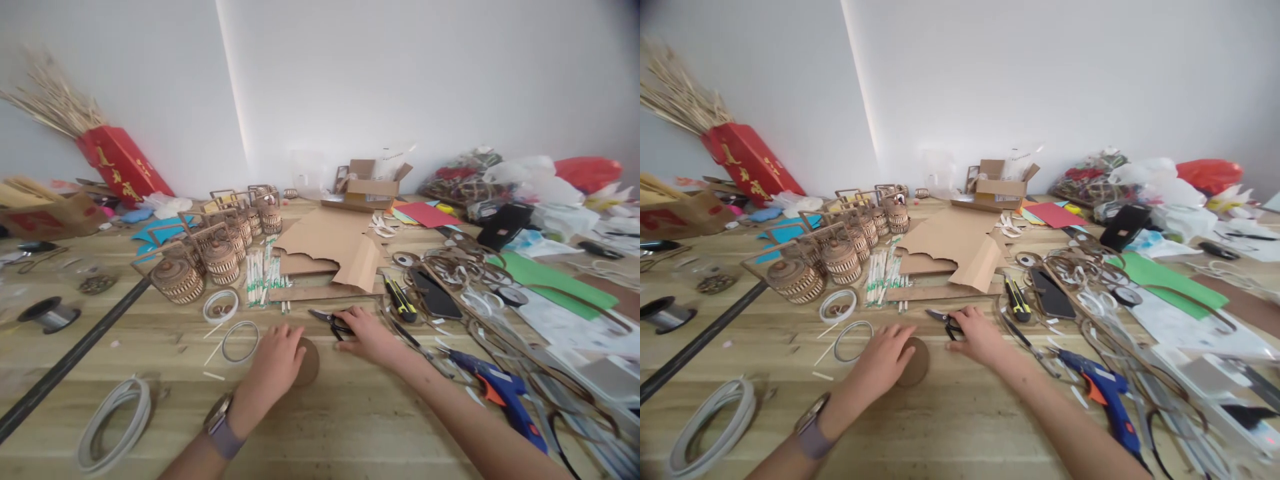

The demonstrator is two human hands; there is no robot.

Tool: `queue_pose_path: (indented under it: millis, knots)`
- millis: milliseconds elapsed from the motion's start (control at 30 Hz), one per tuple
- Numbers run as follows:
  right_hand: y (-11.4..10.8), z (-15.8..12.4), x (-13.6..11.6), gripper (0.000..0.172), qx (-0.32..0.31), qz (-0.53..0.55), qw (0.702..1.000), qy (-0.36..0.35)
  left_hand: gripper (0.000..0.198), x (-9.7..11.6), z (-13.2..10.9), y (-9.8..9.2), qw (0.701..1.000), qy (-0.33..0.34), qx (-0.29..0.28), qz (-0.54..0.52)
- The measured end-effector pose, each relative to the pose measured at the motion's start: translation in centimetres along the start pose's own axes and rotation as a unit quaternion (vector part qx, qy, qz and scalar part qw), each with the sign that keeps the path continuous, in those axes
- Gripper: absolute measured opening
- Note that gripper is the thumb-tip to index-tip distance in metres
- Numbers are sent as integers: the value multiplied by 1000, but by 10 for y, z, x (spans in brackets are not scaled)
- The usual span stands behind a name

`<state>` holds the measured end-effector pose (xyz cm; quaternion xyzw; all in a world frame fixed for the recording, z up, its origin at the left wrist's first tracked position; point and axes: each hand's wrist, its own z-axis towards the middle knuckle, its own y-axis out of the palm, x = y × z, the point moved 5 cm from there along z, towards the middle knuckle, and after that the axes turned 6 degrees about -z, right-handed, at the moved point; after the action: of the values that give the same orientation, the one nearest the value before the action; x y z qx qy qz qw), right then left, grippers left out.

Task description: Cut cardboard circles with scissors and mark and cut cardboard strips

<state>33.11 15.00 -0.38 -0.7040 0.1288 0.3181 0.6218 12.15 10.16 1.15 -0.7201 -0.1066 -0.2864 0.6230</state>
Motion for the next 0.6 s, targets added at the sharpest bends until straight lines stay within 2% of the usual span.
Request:
queue_pose_path:
  millis: [133, 200, 333, 467, 600]
  knots:
    - [-8, 7, 13, 30, 51, 157, 983, 78, 36, -8, 6, -13, 995, -7, 58, -79]
    - [-11, 13, 22, 34, 73, 257, 956, 119, 32, -15, 14, -20, 989, -20, 75, -129]
    - [-20, 29, 36, 39, 132, 429, 878, 165, 31, -29, 39, -35, 969, -45, 94, -222]
    - [-34, 47, 46, 26, 177, 519, 814, 192, 28, -37, 60, -44, 937, -65, 112, -325]
    - [-62, 69, 42, 30, 196, 561, 783, 185, 18, -37, 72, -39, 892, -94, 106, -429]
